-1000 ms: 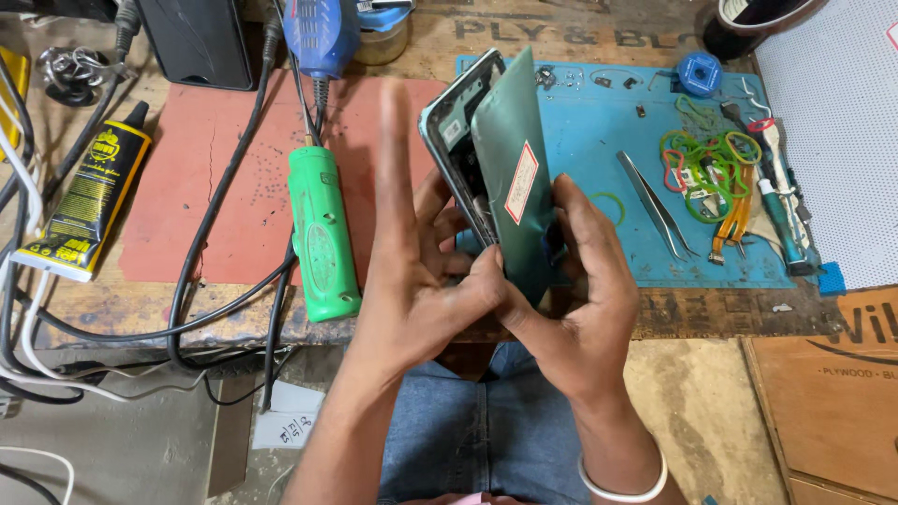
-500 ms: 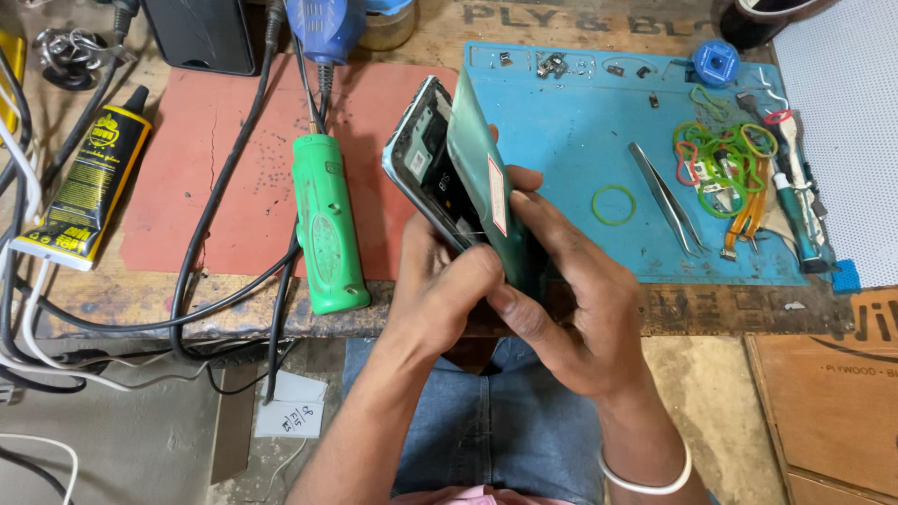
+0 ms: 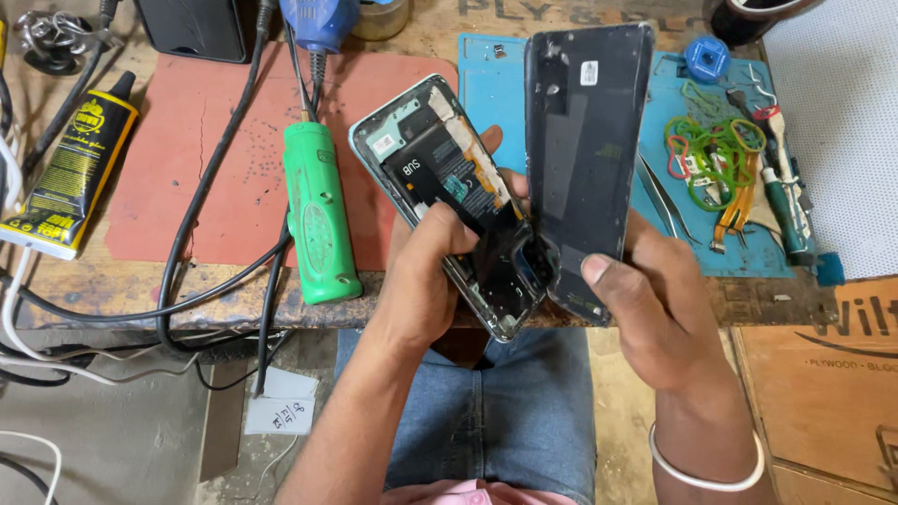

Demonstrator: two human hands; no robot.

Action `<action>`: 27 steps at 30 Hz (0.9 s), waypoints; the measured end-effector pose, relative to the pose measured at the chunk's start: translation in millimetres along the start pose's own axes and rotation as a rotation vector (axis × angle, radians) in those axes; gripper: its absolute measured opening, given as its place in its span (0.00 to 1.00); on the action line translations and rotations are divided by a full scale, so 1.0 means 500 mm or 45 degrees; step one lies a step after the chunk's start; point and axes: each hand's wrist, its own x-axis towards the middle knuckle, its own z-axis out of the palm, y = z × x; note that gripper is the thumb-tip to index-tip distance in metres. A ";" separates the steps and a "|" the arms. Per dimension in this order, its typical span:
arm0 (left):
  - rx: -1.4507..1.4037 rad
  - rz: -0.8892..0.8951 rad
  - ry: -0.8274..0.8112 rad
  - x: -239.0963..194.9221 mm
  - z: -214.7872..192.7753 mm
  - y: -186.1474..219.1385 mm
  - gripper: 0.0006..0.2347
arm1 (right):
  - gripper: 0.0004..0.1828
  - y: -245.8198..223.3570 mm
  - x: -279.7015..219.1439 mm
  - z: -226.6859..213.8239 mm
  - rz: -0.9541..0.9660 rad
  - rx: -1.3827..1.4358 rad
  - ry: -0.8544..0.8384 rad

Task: The person uses a metal prying tool to separate the back cover of a teal smartphone. After removing the cover, they use a green hot air gun to apply heat to the edges of the back cover and the phone's internal frame.

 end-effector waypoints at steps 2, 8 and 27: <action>-0.048 0.014 0.029 -0.002 0.000 0.001 0.35 | 0.27 -0.004 0.005 0.003 0.034 0.057 0.037; -0.196 0.050 0.017 -0.010 0.000 0.006 0.35 | 0.27 -0.021 0.013 0.040 0.061 0.171 0.251; -0.337 0.131 -0.095 -0.031 -0.021 -0.003 0.41 | 0.09 -0.005 0.002 0.075 -0.249 -0.237 0.608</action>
